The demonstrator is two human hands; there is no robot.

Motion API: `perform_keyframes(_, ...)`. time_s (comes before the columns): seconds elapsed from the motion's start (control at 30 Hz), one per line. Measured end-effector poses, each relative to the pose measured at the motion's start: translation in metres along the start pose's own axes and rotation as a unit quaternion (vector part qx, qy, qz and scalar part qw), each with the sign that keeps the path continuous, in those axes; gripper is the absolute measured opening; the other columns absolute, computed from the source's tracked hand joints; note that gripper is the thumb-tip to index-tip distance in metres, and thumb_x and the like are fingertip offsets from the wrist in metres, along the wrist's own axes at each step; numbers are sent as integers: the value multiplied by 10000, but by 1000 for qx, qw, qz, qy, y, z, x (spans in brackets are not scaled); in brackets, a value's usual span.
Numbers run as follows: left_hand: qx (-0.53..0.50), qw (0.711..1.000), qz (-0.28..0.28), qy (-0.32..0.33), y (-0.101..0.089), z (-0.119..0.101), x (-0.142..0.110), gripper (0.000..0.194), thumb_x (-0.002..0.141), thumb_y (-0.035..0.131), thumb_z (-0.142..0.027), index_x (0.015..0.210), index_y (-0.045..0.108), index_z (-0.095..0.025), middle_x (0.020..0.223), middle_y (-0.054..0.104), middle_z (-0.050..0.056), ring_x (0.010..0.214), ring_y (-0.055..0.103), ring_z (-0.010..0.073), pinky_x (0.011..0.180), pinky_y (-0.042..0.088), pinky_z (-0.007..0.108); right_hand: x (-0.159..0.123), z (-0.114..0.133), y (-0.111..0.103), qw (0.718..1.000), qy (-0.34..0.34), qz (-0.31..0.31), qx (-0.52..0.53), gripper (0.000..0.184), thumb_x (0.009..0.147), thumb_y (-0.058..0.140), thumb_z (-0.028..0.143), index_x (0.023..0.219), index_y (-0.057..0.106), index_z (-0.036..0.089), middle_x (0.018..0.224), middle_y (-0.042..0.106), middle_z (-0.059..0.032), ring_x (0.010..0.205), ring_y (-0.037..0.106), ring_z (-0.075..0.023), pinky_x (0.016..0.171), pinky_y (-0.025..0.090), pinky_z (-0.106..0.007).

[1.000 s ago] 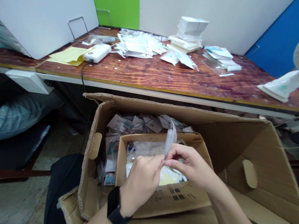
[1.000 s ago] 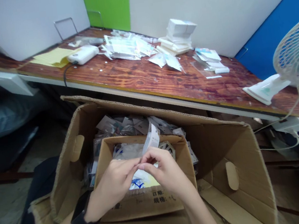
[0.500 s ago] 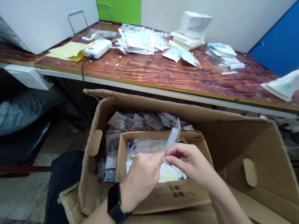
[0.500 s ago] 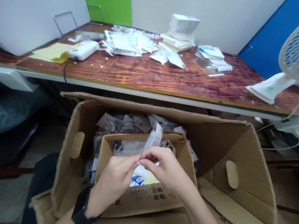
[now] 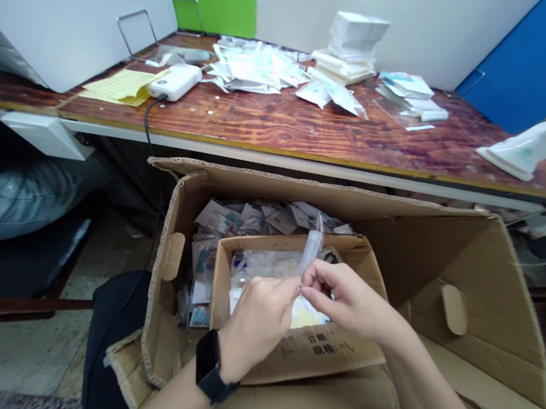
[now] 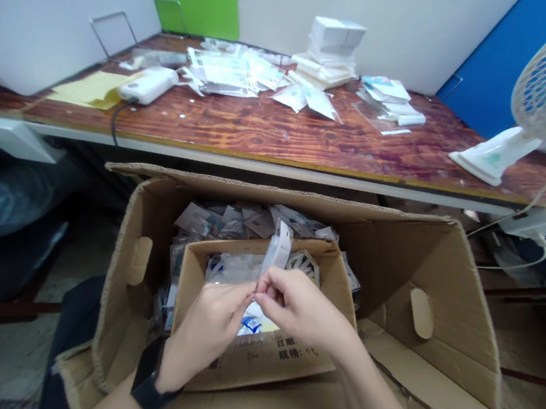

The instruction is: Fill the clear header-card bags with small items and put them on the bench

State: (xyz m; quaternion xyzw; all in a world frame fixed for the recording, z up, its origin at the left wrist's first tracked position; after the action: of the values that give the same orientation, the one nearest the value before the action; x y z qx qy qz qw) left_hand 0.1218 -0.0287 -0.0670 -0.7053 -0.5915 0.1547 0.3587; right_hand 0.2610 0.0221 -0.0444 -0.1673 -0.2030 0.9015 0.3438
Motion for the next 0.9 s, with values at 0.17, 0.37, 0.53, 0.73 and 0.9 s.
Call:
perform_keyframes(0.17, -49, 998, -7, -26, -3, -2, 0, 231, 865, 388, -114, 836, 614, -157, 711, 664, 30, 635, 606, 146, 617, 418, 246, -3, 0, 4, 1000, -23, -15, -11, 112, 869, 421, 213, 759, 407, 201, 569, 409, 56, 509, 361, -97, 493, 287, -225)
perform_keyframes(0.37, -108, 992, -41, -55, -7, -4, 1, 235, 863, 421, -155, 821, 652, -167, 761, 693, 41, 663, 628, 152, 626, 449, 233, -4, -2, 6, 997, -34, -59, 32, 147, 886, 397, 245, 746, 390, 202, 619, 400, 41, 557, 360, -106, 523, 292, -234)
perform_keyframes(0.53, -151, 982, -59, -95, -10, -3, 4, 236, 869, 445, -218, 898, 678, -197, 820, 707, 19, 716, 634, 147, 663, 448, 221, -4, -8, 10, 991, -6, -111, 71, 148, 899, 383, 288, 774, 381, 209, 629, 373, 46, 554, 331, -104, 511, 283, -231)
perform_keyframes(0.73, -189, 970, -79, -131, -15, -1, 6, 248, 856, 474, -235, 1000, 677, -245, 787, 706, -12, 707, 635, 141, 651, 453, 215, -2, -8, 14, 978, 7, -203, 56, 120, 895, 391, 262, 784, 397, 214, 679, 411, 30, 590, 380, -118, 545, 324, -243)
perform_keyframes(0.9, -248, 950, -85, -172, -12, 3, 7, 244, 843, 494, -253, 995, 685, -243, 766, 709, -1, 708, 645, 161, 668, 490, 241, 1, 1, 13, 961, -62, -267, 43, 81, 859, 442, 188, 779, 429, 201, 847, 488, -23, 766, 480, -151, 677, 388, -273)
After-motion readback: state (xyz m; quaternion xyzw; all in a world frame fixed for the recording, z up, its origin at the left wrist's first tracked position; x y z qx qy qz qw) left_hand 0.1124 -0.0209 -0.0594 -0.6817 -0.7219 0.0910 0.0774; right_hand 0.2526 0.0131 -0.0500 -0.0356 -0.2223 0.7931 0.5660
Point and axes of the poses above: each hand's wrist, its own x-axis towards the middle knuckle, its own y-axis out of the palm, z = x × y, the point moved 2 cm from there along x, towards the middle knuckle
